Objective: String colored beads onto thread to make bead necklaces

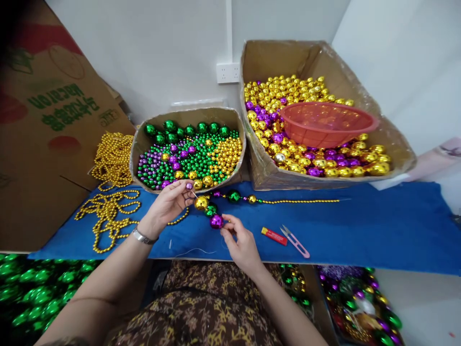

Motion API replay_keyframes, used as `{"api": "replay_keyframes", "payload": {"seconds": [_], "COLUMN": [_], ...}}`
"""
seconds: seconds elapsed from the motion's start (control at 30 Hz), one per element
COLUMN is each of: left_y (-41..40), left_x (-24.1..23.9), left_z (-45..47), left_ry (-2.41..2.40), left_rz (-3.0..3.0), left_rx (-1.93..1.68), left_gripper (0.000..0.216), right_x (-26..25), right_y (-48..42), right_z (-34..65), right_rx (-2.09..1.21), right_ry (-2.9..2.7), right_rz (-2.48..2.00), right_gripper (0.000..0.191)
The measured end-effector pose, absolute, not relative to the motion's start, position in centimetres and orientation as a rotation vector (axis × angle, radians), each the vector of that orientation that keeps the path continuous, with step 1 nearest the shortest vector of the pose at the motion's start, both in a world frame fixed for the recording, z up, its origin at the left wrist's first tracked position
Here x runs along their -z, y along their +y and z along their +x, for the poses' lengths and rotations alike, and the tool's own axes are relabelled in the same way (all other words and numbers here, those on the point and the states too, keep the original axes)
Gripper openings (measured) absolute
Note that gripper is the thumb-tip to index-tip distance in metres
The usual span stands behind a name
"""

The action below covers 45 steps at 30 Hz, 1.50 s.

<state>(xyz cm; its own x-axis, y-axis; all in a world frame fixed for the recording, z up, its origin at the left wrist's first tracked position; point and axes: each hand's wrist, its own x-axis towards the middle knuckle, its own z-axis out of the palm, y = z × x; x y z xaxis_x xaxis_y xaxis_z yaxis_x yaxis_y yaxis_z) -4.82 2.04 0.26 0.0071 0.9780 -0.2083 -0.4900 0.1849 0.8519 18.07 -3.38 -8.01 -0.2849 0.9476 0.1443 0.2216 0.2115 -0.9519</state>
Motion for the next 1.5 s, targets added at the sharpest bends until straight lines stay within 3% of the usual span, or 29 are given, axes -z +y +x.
{"api": "replay_keyframes", "payload": {"seconds": [0.37, 0.77, 0.9, 1.17, 1.27, 1.37, 1.5], "left_y": [1.7, 0.4, 0.0, -0.1, 0.0, 0.1, 0.2], "left_x": [0.1, 2.3, 0.0, -4.7, -2.6, 1.8, 7.1], "left_z": [-4.7, -2.9, -2.1, -1.0, -0.9, -0.1, 1.6], "left_ry": [0.956, 1.211, 1.236, 1.108, 1.080, 0.986, 0.856], "left_rz": [0.728, 1.504, 1.574, 1.501, 1.464, 1.752, 2.236], "left_rx": [-1.271, -1.181, -1.259, -1.397, -1.404, -1.092, -0.737], "left_gripper": [0.024, 0.012, 0.008, 0.007, 0.022, 0.040, 0.026], "right_x": [8.0, 11.9, 9.1, 4.8, 4.4, 3.2, 1.0], "right_y": [-3.4, -1.8, -0.8, 0.2, 0.4, 0.4, 0.1], "right_z": [18.2, 18.7, 19.3, 17.3, 17.3, 17.4, 17.5], "right_rx": [-1.101, -0.856, -0.693, -0.784, -0.822, -0.932, -1.001], "right_ry": [-1.698, -1.883, -1.920, -1.921, -1.849, -1.795, -1.714], "right_rz": [-1.120, -1.319, -1.232, -0.989, -1.039, -1.048, -0.969], "right_gripper": [0.034, 0.039, 0.038, 0.026, 0.026, 0.027, 0.028]}}
